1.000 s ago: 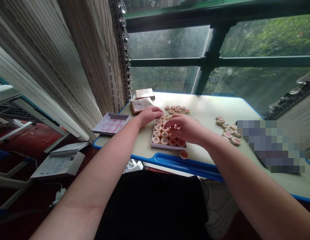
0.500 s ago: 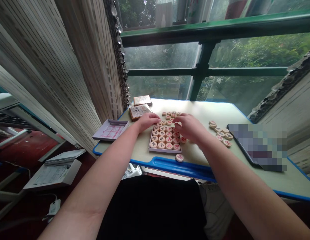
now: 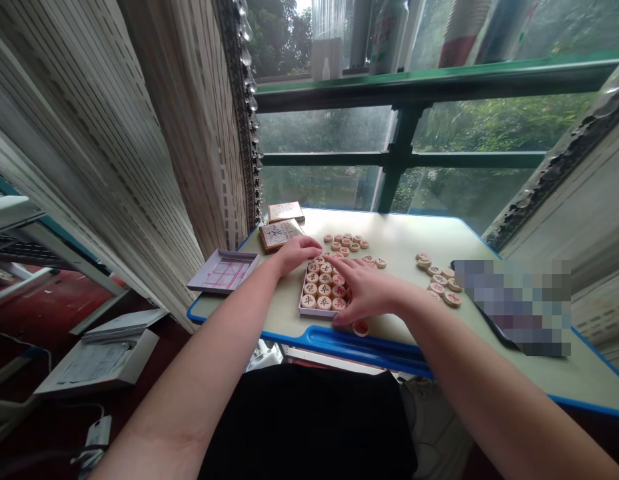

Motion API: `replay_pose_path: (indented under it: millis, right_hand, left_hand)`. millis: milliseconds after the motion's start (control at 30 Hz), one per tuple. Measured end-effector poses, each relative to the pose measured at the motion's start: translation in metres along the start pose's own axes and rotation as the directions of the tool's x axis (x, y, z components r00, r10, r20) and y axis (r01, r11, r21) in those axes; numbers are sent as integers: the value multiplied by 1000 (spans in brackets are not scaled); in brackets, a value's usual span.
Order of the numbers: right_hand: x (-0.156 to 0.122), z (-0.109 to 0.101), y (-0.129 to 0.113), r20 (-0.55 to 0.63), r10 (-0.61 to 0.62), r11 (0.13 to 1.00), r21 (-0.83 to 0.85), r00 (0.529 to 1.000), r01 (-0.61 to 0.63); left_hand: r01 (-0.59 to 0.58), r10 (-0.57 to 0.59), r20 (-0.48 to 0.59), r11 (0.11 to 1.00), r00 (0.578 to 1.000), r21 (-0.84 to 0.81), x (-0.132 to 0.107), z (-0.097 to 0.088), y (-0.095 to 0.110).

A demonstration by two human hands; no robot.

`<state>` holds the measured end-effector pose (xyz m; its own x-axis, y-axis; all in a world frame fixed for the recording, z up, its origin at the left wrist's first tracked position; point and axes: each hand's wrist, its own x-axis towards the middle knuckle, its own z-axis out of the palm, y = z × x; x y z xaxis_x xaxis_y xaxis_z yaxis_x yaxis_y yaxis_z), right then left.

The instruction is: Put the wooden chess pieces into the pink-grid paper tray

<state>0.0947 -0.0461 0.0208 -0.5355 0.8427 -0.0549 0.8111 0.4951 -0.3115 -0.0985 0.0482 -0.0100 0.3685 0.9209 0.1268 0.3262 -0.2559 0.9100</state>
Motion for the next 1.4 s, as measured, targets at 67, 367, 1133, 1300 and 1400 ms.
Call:
replay_pose_path:
  millis: [67,367,1133,1300,1400]
  right_hand:
    - [2,1,1,-4,-2,1000,-7,1000,2]
    - [1,-2,-2,-53,-24,1000,2,998,24]
    - [0,-6,3,-159,-55,995,-85,986,42]
    - [-1,-11,5,-173,-25,995,-98,985,8]
    - [-2,-14,5,-175,3,996,-83,985,-18]
  left_hand:
    - [7,-7,0,1000,1000,-9,0,0,0]
    - [21,-20,16,999,1000,-47,2,-1,-3]
    - [291,-8,-346,557,938,777,5,-24,-22]
    - [293,10,-343,496,939,818,-1,-15,-7]
    - [307,31,-372,504,928,808,-5,-14,-1]
